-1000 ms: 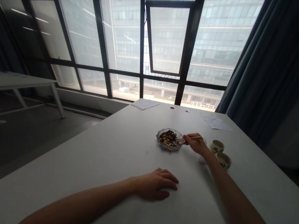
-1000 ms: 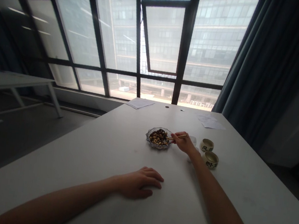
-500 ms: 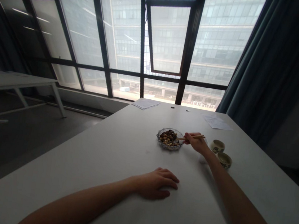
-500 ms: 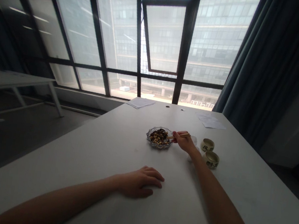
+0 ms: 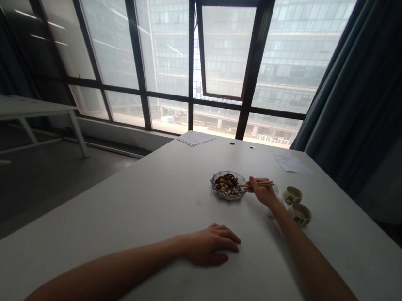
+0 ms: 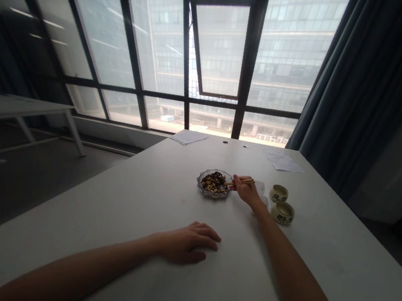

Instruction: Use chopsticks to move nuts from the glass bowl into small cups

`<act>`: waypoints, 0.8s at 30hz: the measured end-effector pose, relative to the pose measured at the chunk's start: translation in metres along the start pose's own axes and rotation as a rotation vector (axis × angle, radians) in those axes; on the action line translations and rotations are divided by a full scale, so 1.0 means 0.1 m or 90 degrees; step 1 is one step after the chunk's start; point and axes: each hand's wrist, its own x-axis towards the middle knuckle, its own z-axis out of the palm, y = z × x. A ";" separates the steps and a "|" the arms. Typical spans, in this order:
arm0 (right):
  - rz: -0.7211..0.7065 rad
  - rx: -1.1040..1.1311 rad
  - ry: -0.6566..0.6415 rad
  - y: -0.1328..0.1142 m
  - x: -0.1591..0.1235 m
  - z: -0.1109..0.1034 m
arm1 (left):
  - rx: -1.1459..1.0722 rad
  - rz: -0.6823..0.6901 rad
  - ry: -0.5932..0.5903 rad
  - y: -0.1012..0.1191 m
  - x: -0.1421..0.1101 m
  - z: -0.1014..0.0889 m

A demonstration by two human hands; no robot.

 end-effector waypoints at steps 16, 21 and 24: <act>0.016 0.056 0.028 -0.01 0.00 0.02 | 0.002 -0.002 0.001 -0.01 0.00 0.02; 0.007 0.031 0.019 0.02 0.00 0.03 | 0.008 -0.005 -0.002 0.00 0.00 0.01; -0.002 0.027 0.019 0.04 0.00 0.03 | 0.008 -0.005 -0.001 0.01 0.00 0.00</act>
